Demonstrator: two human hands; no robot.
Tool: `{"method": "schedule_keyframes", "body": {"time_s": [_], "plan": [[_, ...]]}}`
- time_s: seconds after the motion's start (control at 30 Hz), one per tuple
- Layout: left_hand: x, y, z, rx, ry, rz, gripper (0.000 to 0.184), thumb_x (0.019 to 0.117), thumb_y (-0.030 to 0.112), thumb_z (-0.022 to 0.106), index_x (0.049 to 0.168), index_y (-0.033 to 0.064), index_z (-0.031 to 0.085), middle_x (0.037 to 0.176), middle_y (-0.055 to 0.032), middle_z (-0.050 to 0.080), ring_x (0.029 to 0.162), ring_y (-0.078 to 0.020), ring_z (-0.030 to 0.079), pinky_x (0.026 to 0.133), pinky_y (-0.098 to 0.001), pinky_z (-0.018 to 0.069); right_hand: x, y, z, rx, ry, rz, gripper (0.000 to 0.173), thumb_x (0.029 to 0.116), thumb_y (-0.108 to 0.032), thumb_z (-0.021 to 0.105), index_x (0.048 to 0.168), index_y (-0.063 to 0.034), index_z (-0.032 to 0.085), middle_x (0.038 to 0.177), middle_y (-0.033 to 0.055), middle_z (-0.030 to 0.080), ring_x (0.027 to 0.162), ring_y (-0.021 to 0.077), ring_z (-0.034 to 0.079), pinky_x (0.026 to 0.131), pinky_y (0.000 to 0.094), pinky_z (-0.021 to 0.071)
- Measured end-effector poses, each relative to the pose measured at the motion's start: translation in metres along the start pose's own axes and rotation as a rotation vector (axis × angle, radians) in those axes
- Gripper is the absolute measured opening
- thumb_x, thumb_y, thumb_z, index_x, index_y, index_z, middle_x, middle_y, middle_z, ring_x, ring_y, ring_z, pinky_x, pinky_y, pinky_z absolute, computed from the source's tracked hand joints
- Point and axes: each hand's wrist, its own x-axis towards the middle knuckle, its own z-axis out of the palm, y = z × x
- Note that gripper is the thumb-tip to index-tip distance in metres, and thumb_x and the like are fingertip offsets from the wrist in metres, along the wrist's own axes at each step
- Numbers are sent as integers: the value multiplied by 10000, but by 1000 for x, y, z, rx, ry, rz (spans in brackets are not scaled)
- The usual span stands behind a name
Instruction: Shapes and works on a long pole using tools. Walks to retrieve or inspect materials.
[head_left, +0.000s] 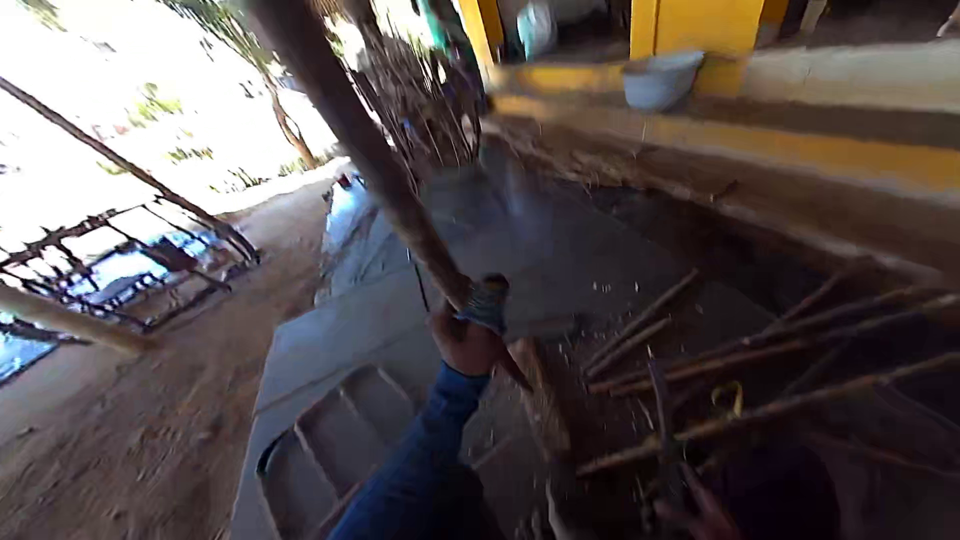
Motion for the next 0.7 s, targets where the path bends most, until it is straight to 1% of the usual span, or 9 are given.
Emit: {"method": "schedule_keyframes", "body": {"time_s": [0.07, 0.1, 0.2, 0.3, 0.37, 0.47, 0.53, 0.63, 0.7], "plan": [[-29, -9, -23, 58, 66, -16, 103, 987, 317, 660, 1014, 217, 658, 818, 121, 671, 670, -27, 636, 606, -270, 583, 14, 50, 17, 50, 23, 65, 662, 976, -64, 584, 1574, -29, 304, 1089, 214, 712, 833, 371, 733, 708, 545, 645], [-46, -15, -32, 94, 85, -39, 111, 1005, 317, 639, 1026, 209, 645, 827, 114, 664, 684, -32, 637, 627, -273, 585, 21, 54, 30, 7, 30, 116, 628, 996, -96, 554, 1580, -72, 325, 1085, 177, 723, 813, 352, 740, 652, 527, 651], [-85, -39, -50, 140, 163, -147, 193, 994, 352, 645, 957, 165, 617, 671, 71, 611, 523, -92, 575, 483, -320, 533, 47, 26, 76, -130, -74, 85, 545, 1084, -244, 472, 1600, -134, 333, 1132, 96, 732, 791, 288, 747, 600, 464, 654], [-93, -34, -61, 75, 199, -175, 155, 1005, 331, 625, 950, 187, 619, 651, 77, 602, 500, -91, 566, 459, -307, 527, 74, 31, 103, -265, -132, 41, 505, 1104, -451, 382, 1396, -67, 531, 925, 77, 729, 571, 206, 649, 509, 384, 579], [-84, -16, -64, -52, 176, -185, 221, 1014, 438, 602, 930, 236, 630, 647, 91, 593, 494, -67, 542, 457, -275, 501, 95, 60, 104, -456, -117, 22, 553, 1099, -481, 355, 1233, -18, 625, 817, 55, 660, 611, 157, 596, 594, 356, 543], [-76, 8, -60, -196, 142, -215, 398, 953, 663, 551, 899, 280, 641, 669, 92, 589, 488, -59, 508, 437, -251, 469, 103, 73, 100, -627, -78, 102, 565, 1093, -451, 393, 1137, 33, 680, 944, 155, 678, 881, 234, 646, 896, 438, 525], [-85, 1, -53, -253, 144, -242, 435, 966, 669, 505, 861, 270, 643, 642, 91, 579, 464, -56, 494, 424, -242, 463, 105, 66, 100, -688, -94, 70, 566, 1108, -436, 357, 1105, 32, 676, 938, 160, 657, 890, 238, 621, 900, 419, 500], [-101, -18, -51, -299, 122, -288, 432, 989, 638, 475, 806, 270, 609, 614, 103, 534, 460, -49, 463, 437, -238, 455, 114, 77, 91, -980, -88, 249, 501, 1119, -384, 359, 1321, -15, 631, 1198, 229, 690, 1148, 364, 659, 1026, 502, 483], [-99, -25, -56, -309, 117, -257, 419, 1011, 612, 450, 871, 252, 615, 644, 90, 545, 465, -63, 470, 434, -244, 467, 123, 85, 93, -1100, -46, 311, 574, 1109, -468, 319, 1254, -31, 662, 1147, 213, 708, 1119, 361, 677, 983, 517, 507]]}}
